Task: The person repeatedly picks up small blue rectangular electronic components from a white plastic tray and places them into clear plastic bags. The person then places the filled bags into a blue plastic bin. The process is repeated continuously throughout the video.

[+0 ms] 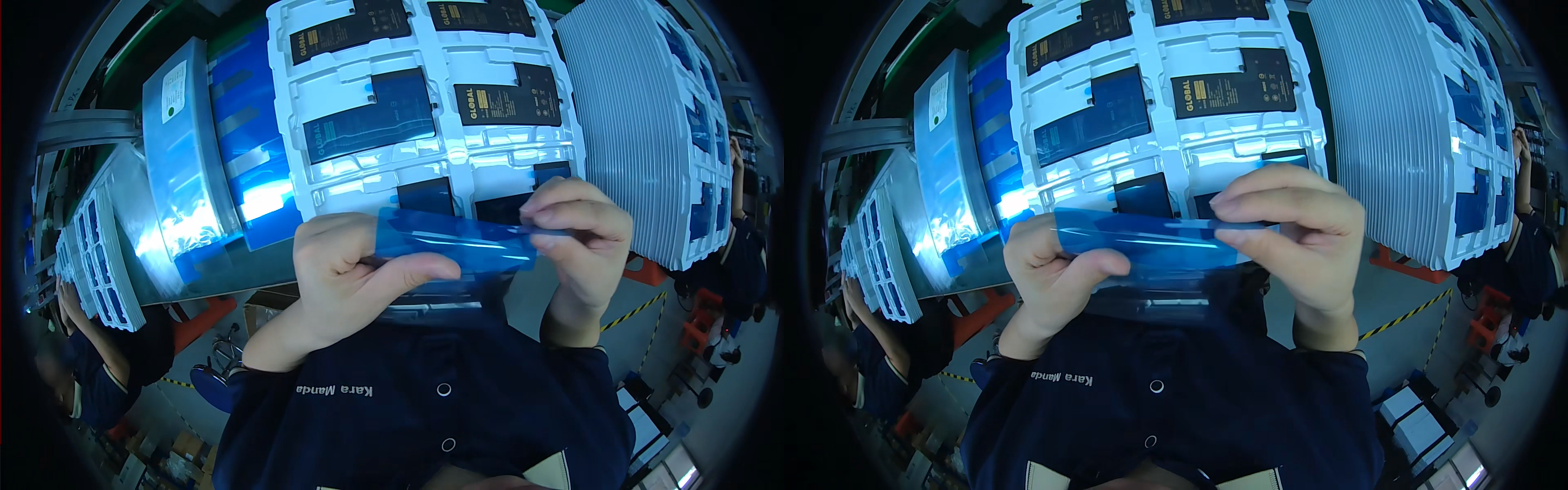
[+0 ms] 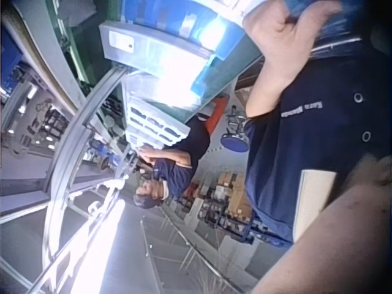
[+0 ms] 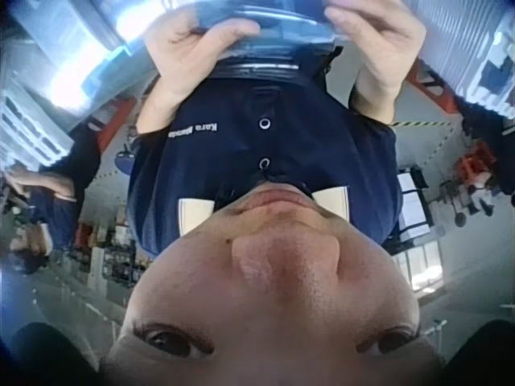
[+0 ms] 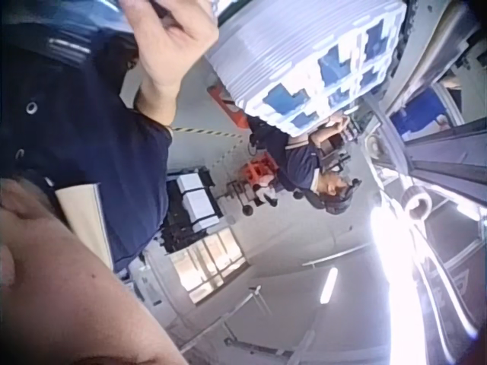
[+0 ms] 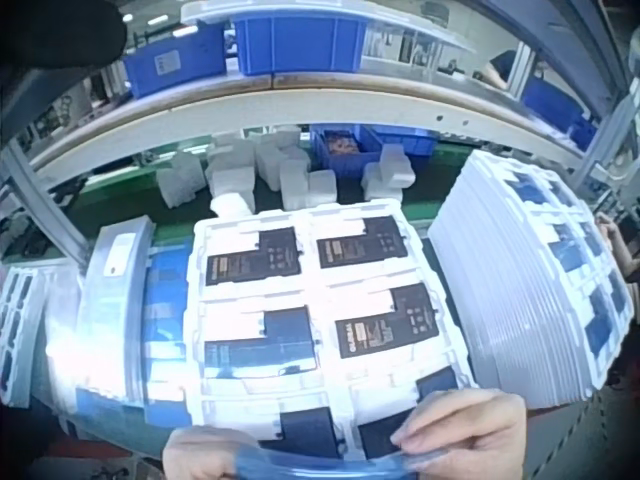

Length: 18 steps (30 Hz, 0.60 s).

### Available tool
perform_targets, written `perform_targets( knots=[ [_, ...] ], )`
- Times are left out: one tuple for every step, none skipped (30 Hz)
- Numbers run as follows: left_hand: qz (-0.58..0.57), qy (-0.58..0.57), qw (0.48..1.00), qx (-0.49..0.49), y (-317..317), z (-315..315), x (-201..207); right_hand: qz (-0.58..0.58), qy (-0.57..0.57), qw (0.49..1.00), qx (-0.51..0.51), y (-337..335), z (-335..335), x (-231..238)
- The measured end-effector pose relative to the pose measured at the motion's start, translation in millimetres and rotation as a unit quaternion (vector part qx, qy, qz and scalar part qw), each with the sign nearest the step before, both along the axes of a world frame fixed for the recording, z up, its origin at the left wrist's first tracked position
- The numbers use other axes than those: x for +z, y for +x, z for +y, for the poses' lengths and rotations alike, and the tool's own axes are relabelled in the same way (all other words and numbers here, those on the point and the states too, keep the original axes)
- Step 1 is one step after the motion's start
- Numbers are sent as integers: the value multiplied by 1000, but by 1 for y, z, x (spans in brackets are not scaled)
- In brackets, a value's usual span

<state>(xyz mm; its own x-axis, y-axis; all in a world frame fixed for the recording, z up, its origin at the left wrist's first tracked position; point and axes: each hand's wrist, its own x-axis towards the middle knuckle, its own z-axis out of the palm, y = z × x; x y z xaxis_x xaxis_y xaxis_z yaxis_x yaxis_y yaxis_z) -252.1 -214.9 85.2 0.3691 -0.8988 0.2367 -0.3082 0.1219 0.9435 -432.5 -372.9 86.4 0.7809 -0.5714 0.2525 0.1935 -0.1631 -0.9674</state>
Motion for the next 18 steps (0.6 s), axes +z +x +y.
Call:
perform_targets(
  knots=[
    [-9,0,1000,-9,3,-3,3,-10,14,1000,-1,-1,-4,2],
    [-36,10,999,-17,7,-5,4,-20,29,999,-2,-2,-9,6],
    [-64,21,997,-25,12,-7,5,-29,44,999,-2,-1,-13,9],
    [-91,31,995,-34,15,-9,6,-58,62,996,-13,2,-16,11],
    [-87,75,993,-24,15,-11,8,-92,44,995,-11,2,-27,6],
    [-82,120,989,-13,13,-14,10,-84,70,992,-66,2,-33,7],
    [-77,163,984,-6,12,-19,13,-76,95,985,-124,2,-38,10],
    [-40,210,977,-21,13,-25,18,-59,88,983,-147,4,-45,10],
    [-74,160,983,-46,17,-31,16,-43,80,981,-171,6,-54,10],
    [-108,114,986,-63,21,-37,10,-27,76,979,-186,11,-62,6],
    [-142,66,984,-81,25,-42,6,-4,43,982,-183,16,-69,-1],
    [-195,90,970,-109,31,-46,9,19,10,984,-179,19,-75,-10],
    [-234,59,965,-106,33,-51,6,43,-24,983,-179,21,-80,-18],
    [-272,27,956,-103,35,-58,1,53,-10,983,-176,23,-84,-23],
    [-309,-5,946,-99,36,-62,-3,61,-9,981,-186,24,-84,-24],
    [-332,41,936,-109,35,-62,-5,69,-6,978,-196,26,-83,-25],
    [-330,33,938,-105,35,-63,-9,78,-4,976,-205,28,-82,-26],
    [-328,26,939,-100,35,-64,-12,80,-7,976,-203,30,-80,-26]
  ],
)
